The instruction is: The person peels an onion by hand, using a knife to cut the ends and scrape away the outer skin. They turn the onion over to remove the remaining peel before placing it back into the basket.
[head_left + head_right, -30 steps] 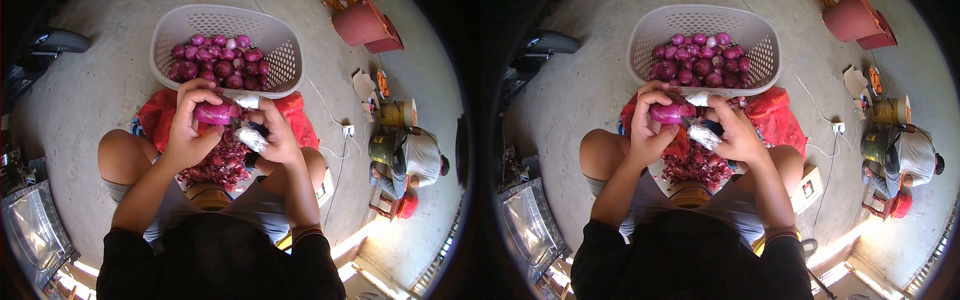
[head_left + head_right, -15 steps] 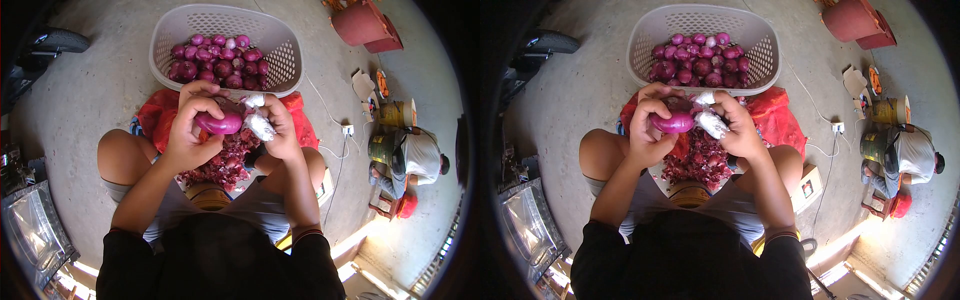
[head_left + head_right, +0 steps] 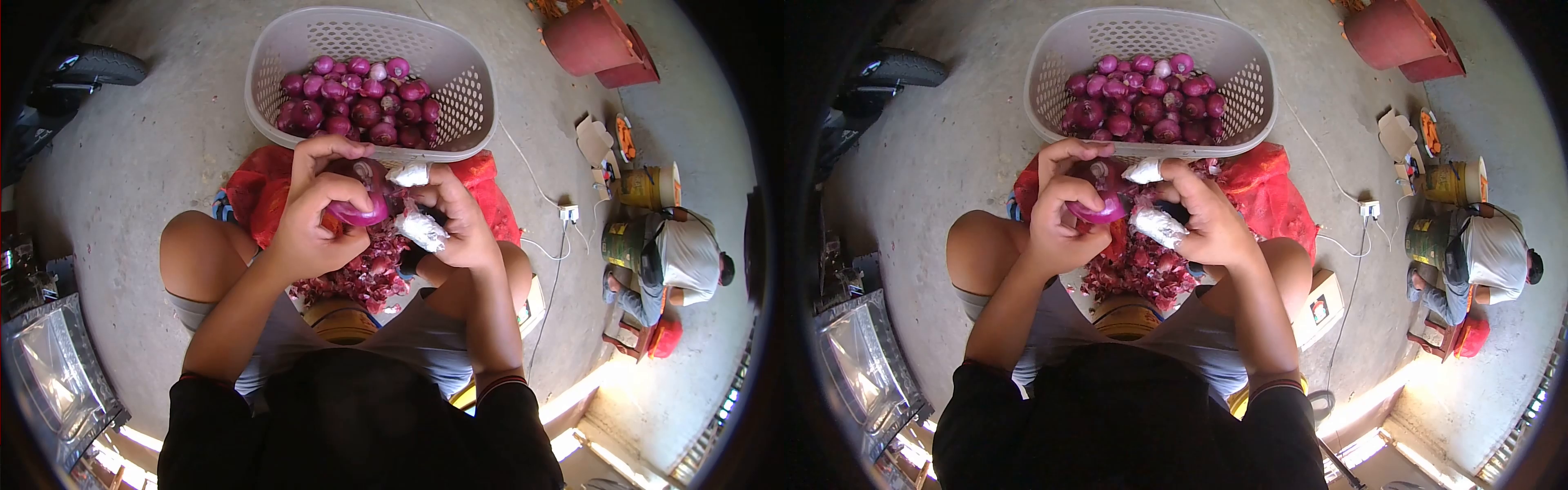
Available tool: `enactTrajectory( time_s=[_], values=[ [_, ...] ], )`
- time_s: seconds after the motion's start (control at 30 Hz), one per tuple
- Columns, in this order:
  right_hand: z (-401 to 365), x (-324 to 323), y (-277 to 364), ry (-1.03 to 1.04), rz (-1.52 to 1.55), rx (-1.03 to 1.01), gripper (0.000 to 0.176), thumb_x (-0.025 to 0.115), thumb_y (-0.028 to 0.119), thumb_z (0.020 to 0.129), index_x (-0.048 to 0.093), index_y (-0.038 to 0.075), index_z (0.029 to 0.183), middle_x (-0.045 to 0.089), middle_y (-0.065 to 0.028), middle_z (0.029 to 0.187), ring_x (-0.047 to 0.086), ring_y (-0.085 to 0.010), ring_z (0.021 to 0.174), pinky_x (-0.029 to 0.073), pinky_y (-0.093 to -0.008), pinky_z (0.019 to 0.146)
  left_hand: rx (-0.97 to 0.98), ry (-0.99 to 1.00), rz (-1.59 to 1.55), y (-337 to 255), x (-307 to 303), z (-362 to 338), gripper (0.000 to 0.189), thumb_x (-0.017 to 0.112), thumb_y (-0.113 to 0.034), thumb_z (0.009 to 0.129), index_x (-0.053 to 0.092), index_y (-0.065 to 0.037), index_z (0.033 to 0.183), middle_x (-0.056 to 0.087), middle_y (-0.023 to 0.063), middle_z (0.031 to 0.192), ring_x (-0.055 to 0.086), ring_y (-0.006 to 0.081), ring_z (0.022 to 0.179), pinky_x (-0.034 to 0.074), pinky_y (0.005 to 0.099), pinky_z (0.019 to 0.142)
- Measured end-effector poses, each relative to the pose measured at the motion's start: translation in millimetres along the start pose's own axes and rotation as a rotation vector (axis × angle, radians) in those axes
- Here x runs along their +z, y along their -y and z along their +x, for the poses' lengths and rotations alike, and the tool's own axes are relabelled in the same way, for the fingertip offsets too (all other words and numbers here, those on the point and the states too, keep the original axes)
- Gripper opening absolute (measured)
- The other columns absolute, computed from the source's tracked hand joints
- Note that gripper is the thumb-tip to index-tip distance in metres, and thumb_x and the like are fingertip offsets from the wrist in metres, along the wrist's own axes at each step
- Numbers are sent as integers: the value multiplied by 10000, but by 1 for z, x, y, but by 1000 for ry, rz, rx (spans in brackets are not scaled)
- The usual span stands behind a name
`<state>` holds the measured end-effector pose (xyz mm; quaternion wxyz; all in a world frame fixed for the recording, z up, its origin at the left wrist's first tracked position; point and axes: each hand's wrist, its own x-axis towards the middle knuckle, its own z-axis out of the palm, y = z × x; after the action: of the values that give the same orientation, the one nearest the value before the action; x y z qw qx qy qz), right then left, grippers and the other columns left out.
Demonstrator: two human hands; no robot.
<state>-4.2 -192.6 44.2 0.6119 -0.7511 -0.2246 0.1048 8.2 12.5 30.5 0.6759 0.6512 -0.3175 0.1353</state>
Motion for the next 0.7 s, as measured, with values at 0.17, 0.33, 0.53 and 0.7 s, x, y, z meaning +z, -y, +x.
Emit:
enactTrajectory(
  time_s=[0.17,0.33,0.53,0.7],
  values=[
    [-2,-4,-1,24,-13,-3,517,673,52,748,437,36,1207,653,-110,818,625,-140,784,445,-275,722,31,9,31,0,2,0,380,600,122,564,554,-99,870,384,136,1176,485,346,1159,404,421,948],
    [0,-4,-3,27,-12,-73,496,641,0,760,431,29,1208,652,-111,924,626,-146,805,451,-274,746,41,5,27,-1,2,-2,394,600,123,563,545,-101,882,386,140,1168,487,356,1155,405,431,948],
    [0,3,-5,-120,275,-82,462,602,-17,808,403,22,1223,568,-82,1104,592,-139,888,462,-273,779,68,-54,-54,0,5,-2,389,662,109,574,514,-102,866,404,145,1151,493,366,1153,403,450,953],
    [-1,2,4,-205,478,13,510,633,7,798,372,16,1235,557,-73,1068,563,-113,845,443,-248,773,188,-69,114,-1,3,1,386,704,95,575,508,-110,838,425,146,1135,496,380,1144,415,470,953]
  ],
)
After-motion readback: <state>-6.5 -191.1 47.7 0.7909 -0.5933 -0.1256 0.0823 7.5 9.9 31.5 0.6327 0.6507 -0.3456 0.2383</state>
